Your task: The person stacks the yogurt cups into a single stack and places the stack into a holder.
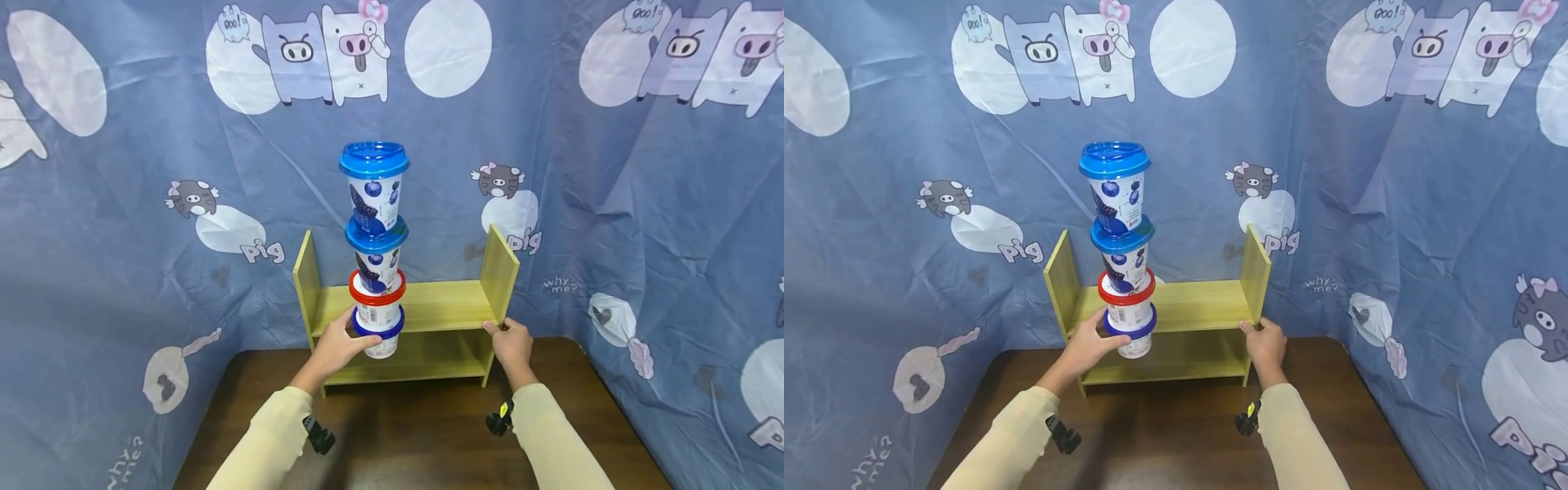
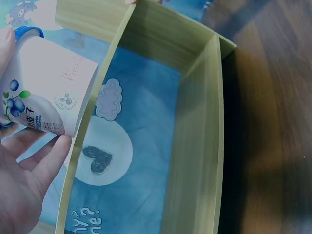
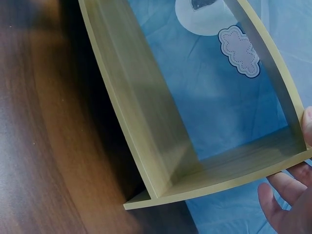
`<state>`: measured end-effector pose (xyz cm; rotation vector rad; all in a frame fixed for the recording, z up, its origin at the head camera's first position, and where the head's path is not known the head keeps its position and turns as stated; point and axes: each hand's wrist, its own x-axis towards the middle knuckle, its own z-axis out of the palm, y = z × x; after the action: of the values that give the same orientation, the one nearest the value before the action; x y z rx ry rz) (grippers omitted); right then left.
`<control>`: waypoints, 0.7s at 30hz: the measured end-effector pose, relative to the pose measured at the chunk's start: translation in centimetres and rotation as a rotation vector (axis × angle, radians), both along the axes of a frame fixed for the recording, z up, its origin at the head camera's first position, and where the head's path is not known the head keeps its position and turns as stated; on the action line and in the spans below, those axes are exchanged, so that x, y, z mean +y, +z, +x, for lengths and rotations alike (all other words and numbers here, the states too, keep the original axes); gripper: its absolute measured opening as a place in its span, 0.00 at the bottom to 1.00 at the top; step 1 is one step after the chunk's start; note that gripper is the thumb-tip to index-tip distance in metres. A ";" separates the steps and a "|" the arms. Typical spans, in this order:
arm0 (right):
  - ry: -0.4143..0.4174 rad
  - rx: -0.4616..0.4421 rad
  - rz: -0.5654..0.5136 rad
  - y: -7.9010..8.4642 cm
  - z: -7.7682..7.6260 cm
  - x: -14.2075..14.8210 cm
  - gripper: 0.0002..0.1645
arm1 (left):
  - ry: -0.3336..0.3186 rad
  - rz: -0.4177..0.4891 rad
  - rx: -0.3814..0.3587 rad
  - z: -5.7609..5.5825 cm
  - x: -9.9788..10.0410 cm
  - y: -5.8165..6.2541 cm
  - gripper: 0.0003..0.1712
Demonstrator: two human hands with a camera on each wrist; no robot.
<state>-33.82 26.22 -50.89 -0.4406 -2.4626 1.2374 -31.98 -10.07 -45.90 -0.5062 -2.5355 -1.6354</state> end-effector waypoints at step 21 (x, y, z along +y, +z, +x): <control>-0.002 -0.019 -0.019 0.1 0.0 0.1 0.20 | 0.008 0.018 0.010 -2.3 1.1 -0.4 0.46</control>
<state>-33.85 26.31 -50.82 -0.4624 -2.4677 1.2620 -34.26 -9.00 -46.31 -0.5012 -2.5095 -1.6475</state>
